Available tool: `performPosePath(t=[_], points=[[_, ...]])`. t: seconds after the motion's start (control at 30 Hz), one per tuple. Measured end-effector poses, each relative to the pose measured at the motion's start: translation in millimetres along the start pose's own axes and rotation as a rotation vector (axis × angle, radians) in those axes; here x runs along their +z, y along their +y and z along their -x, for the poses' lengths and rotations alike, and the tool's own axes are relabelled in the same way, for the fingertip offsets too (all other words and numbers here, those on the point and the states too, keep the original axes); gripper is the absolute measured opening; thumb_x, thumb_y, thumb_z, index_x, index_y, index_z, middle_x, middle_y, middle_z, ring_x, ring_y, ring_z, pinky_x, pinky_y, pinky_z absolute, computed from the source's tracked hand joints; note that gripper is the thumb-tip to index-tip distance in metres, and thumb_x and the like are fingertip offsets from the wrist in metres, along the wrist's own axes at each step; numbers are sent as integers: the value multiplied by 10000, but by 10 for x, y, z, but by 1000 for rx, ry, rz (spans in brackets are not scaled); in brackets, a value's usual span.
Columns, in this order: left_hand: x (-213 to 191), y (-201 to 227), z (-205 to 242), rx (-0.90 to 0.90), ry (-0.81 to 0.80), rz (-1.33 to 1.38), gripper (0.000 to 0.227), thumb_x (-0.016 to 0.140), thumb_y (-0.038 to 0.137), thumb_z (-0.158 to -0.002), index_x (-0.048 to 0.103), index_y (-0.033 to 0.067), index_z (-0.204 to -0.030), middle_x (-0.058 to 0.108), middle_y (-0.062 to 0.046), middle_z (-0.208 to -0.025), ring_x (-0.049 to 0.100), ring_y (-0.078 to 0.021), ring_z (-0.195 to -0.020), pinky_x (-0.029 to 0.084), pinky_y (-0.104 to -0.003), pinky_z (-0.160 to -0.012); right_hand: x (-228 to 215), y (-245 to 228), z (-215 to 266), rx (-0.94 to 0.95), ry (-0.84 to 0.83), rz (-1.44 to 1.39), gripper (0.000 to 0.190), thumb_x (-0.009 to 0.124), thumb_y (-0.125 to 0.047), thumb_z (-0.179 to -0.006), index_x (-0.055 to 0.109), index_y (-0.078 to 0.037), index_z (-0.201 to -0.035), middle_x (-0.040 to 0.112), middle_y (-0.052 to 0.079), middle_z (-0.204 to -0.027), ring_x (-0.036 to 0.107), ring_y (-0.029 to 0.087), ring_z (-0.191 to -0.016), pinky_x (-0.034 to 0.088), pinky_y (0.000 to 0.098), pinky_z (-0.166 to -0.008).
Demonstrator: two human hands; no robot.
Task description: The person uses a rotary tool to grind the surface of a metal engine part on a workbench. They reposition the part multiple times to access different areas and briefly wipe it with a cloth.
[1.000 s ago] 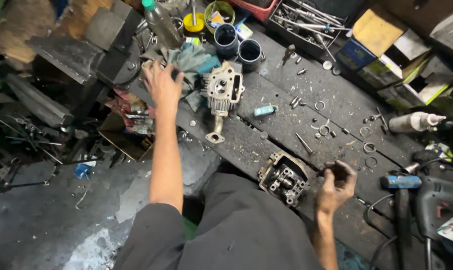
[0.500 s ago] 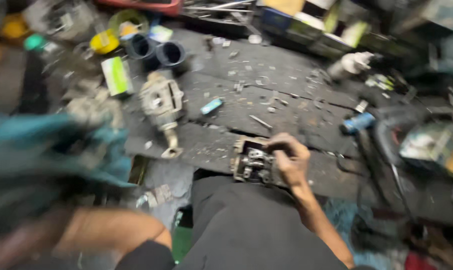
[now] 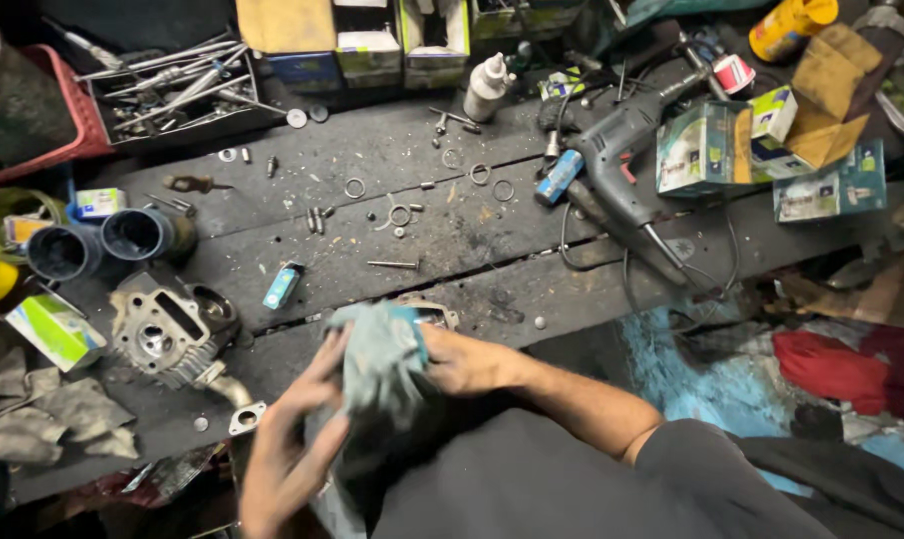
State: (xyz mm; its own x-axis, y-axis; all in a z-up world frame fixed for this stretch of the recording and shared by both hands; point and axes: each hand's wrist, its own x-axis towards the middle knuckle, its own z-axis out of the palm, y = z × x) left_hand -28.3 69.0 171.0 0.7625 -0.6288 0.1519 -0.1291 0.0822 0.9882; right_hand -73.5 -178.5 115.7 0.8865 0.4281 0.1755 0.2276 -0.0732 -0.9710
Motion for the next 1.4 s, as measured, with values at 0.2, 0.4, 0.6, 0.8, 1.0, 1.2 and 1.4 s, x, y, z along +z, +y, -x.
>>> performPosePath(t=[0.2,0.4,0.6,0.8,1.0,1.2,1.4], points=[[228,-314,-222,-70,145,-191,104,634,21,-966,574,45,-1047,490,-275,-1569,210,-393,-1612,195,-498,-1270,-422,59,38,225,147,-95,396,524,-148,-1056,538,-29,-1433,625,157,-1436,580,295,-1346,427,398,-1176],[216,-744,-265,-540,412,-69,145,553,194,-1059,565,88,-1157,608,-183,-1054,599,-311,-950,450,-434,-907,-2223,659,-127,440,845,815,198,691,-192,-1000,672,2,-1032,716,216,-946,722,381,-893,553,470,-781],[-143,-881,-109,-133,881,490,274,453,195,-1064,547,35,-1265,588,-53,-1205,573,-160,-1158,441,-331,-1071,-3003,1300,-355,716,980,1087,204,744,-265,-938,757,-116,-1077,718,235,-940,663,477,-913,527,561,-789],[-251,-811,112,-66,740,524,263,492,181,-1078,512,36,-1296,584,-75,-1189,556,-195,-1151,409,-344,-1082,-3101,1203,-472,422,954,1093,245,791,-220,-872,773,-114,-1092,743,207,-975,692,442,-915,553,524,-762],[-306,-746,138,-83,833,558,327,505,195,-1015,516,72,-1318,591,-56,-1193,567,-201,-1156,428,-375,-1073,-3131,920,-396,315,879,1115,170,744,-212,-1006,778,-136,-1154,738,197,-972,715,400,-931,580,478,-799],[-301,-761,36,-128,776,301,237,517,215,-1051,555,45,-1212,535,-34,-1095,493,-137,-1034,381,-276,-957,-3053,964,-575,334,764,1225,264,767,-267,-964,768,-63,-1131,723,247,-933,671,478,-850,532,554,-714],[-185,-748,44,-146,733,329,246,546,244,-1015,554,52,-1169,508,-15,-1045,452,-121,-982,355,-265,-908,-3079,942,-645,450,718,1294,265,783,-297,-942,774,-41,-1006,715,262,-883,686,468,-833,551,540,-753]])
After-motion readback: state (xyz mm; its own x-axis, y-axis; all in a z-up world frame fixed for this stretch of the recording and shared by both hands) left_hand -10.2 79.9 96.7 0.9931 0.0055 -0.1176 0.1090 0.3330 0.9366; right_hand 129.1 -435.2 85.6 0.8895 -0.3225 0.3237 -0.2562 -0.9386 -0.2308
